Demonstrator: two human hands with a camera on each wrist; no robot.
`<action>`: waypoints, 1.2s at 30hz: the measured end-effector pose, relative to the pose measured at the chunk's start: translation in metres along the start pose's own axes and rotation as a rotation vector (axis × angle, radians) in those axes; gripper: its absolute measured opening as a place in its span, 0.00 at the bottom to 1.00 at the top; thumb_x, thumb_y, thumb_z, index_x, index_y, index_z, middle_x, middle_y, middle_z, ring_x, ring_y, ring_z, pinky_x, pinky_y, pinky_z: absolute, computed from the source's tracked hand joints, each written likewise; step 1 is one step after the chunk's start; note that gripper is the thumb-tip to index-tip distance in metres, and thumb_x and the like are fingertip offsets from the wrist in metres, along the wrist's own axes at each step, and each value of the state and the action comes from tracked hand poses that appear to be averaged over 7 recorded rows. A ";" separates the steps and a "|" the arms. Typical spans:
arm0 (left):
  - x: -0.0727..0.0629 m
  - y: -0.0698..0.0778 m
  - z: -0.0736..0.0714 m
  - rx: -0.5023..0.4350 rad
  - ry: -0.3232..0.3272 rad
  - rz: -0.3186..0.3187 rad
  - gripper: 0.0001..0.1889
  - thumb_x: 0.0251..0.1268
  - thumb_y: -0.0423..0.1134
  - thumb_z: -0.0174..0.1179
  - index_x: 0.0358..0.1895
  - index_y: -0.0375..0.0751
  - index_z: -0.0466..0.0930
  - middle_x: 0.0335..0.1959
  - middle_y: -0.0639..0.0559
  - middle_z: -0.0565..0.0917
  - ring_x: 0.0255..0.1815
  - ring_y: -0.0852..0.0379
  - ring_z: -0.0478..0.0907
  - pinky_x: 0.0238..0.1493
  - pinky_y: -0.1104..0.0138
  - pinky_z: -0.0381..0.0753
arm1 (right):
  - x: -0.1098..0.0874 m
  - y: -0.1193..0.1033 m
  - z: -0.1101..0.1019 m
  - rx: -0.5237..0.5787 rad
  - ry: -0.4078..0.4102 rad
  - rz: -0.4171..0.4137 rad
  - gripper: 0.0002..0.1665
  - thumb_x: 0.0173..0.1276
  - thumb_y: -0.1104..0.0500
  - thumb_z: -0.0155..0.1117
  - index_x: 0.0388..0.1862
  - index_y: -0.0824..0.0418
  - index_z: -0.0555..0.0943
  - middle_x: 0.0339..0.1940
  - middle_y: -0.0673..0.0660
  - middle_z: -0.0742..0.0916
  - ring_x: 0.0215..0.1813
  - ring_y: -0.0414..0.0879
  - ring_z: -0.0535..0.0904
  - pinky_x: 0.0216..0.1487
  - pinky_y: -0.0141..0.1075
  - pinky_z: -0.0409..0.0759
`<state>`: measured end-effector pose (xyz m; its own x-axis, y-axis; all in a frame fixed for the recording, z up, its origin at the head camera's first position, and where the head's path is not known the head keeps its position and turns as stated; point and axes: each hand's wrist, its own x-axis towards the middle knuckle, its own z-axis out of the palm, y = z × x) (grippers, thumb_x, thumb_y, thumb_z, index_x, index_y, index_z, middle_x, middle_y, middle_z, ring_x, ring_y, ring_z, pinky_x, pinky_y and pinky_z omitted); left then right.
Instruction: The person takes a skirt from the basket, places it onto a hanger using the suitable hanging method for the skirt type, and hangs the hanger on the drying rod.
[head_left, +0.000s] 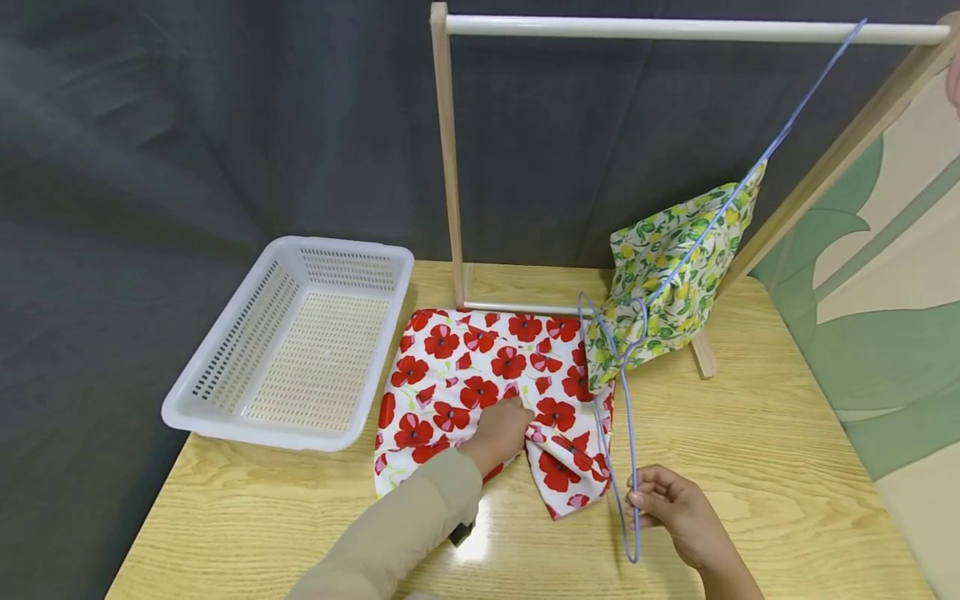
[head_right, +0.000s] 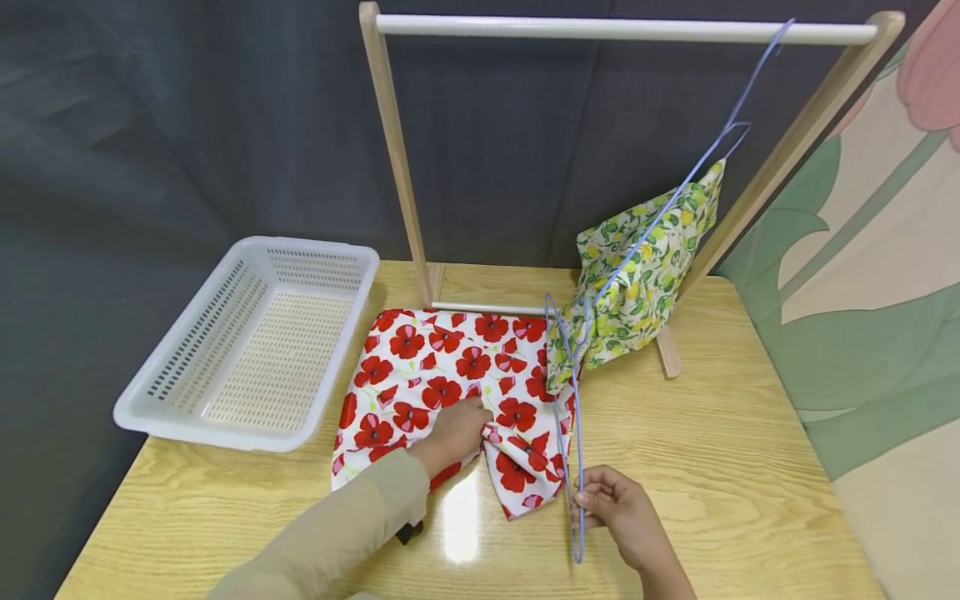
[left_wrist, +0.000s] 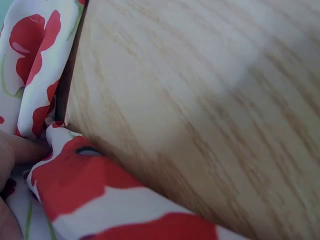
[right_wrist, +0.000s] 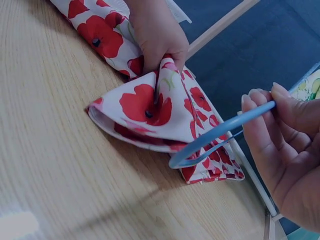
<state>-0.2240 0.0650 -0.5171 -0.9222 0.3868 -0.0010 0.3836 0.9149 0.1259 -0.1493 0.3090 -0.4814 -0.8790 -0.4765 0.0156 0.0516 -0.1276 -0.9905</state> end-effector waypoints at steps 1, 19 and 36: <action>-0.001 -0.002 0.000 -0.017 0.014 -0.004 0.09 0.47 0.30 0.55 0.28 0.50 0.79 0.24 0.52 0.73 0.26 0.55 0.73 0.18 0.67 0.70 | 0.000 0.000 0.000 -0.003 0.004 0.002 0.14 0.59 0.75 0.47 0.33 0.59 0.75 0.26 0.49 0.80 0.27 0.40 0.78 0.27 0.34 0.77; -0.011 -0.038 -0.021 -0.503 0.178 -0.266 0.20 0.38 0.22 0.51 0.36 0.46 0.80 0.29 0.53 0.80 0.29 0.57 0.73 0.26 0.69 0.69 | 0.006 -0.001 0.009 -0.202 0.099 0.088 0.11 0.59 0.72 0.52 0.34 0.82 0.65 0.24 0.52 0.78 0.24 0.42 0.77 0.25 0.35 0.77; -0.016 -0.062 -0.041 -0.784 0.411 -0.412 0.19 0.39 0.20 0.46 0.32 0.41 0.81 0.32 0.49 0.81 0.36 0.54 0.75 0.39 0.64 0.72 | 0.009 -0.002 0.012 -0.309 0.116 0.127 0.14 0.61 0.67 0.52 0.37 0.80 0.67 0.25 0.64 0.76 0.25 0.47 0.77 0.28 0.36 0.77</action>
<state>-0.2349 -0.0028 -0.4840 -0.9790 -0.1529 0.1347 0.0227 0.5752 0.8177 -0.1516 0.2949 -0.4776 -0.9236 -0.3678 -0.1081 0.0332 0.2042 -0.9784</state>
